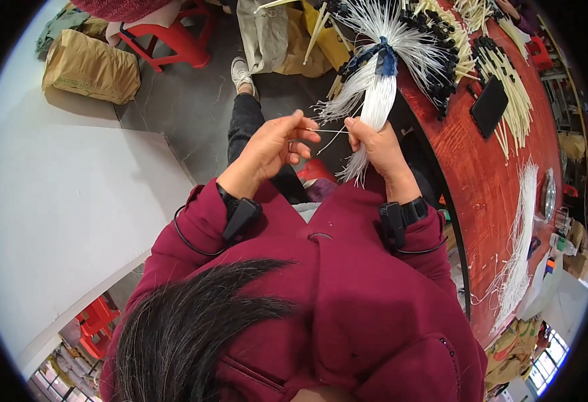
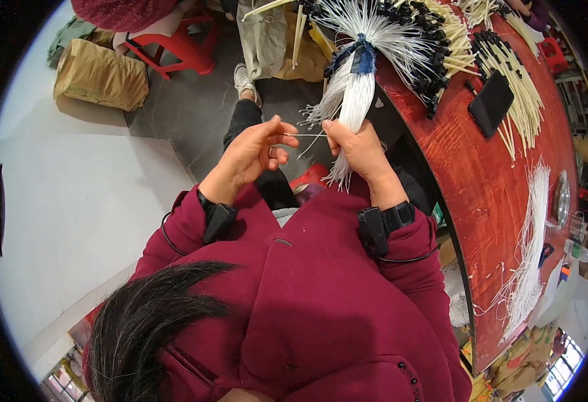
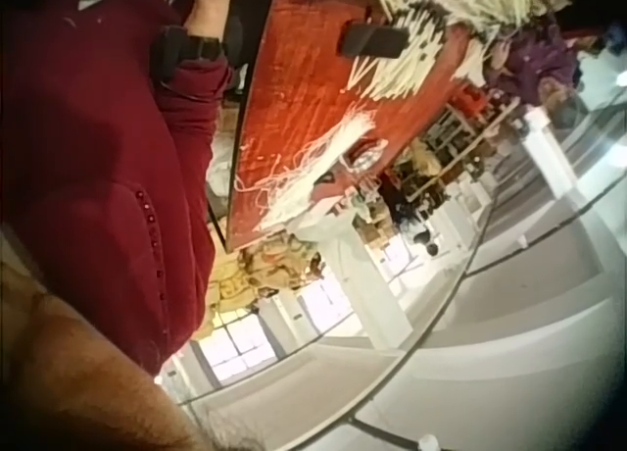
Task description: Assembling feathered shuttlecocks by tying strings around the base and feathers.
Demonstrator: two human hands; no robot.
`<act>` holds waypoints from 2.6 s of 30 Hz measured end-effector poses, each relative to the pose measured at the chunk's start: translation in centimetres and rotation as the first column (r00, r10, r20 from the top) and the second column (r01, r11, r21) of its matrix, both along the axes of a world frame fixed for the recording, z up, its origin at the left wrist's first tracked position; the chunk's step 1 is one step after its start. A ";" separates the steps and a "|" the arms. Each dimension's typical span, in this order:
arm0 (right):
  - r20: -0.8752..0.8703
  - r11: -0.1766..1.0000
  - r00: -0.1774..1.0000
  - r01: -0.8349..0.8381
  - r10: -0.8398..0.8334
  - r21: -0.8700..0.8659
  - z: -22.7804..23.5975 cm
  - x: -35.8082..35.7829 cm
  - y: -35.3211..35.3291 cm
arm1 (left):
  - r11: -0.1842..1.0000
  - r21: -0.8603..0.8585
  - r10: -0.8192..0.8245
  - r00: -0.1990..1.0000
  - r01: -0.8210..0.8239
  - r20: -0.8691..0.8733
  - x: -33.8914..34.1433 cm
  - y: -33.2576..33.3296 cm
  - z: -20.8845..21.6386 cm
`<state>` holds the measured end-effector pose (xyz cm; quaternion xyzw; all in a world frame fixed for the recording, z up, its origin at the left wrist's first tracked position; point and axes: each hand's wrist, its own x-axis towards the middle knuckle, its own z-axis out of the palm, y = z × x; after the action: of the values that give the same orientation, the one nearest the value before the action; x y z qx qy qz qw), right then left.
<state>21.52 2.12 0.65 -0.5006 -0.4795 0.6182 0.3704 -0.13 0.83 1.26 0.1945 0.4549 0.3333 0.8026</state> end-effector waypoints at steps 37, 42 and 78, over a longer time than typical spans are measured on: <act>-0.128 0.999 0.991 -0.037 0.036 -0.003 -0.1 0.2 0.1 | 0.998 0.026 -0.059 0.996 0.057 0.060 -0.5 -0.6 -3.7; -0.172 0.999 0.985 0.023 -0.017 0.032 -0.4 -0.1 -0.2 | 1.000 -0.004 0.019 0.924 -0.019 0.381 -0.6 -0.9 -4.3; -0.064 0.994 0.996 0.071 -0.066 0.077 -0.7 -1.0 -0.2 | 0.924 0.225 -0.221 0.911 0.310 -0.349 -1.3 -3.7 0.3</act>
<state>20.56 1.89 -0.03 -0.4825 -0.4745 0.6007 0.4257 -1.41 -2.91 1.56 0.4155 0.4960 0.2444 0.7222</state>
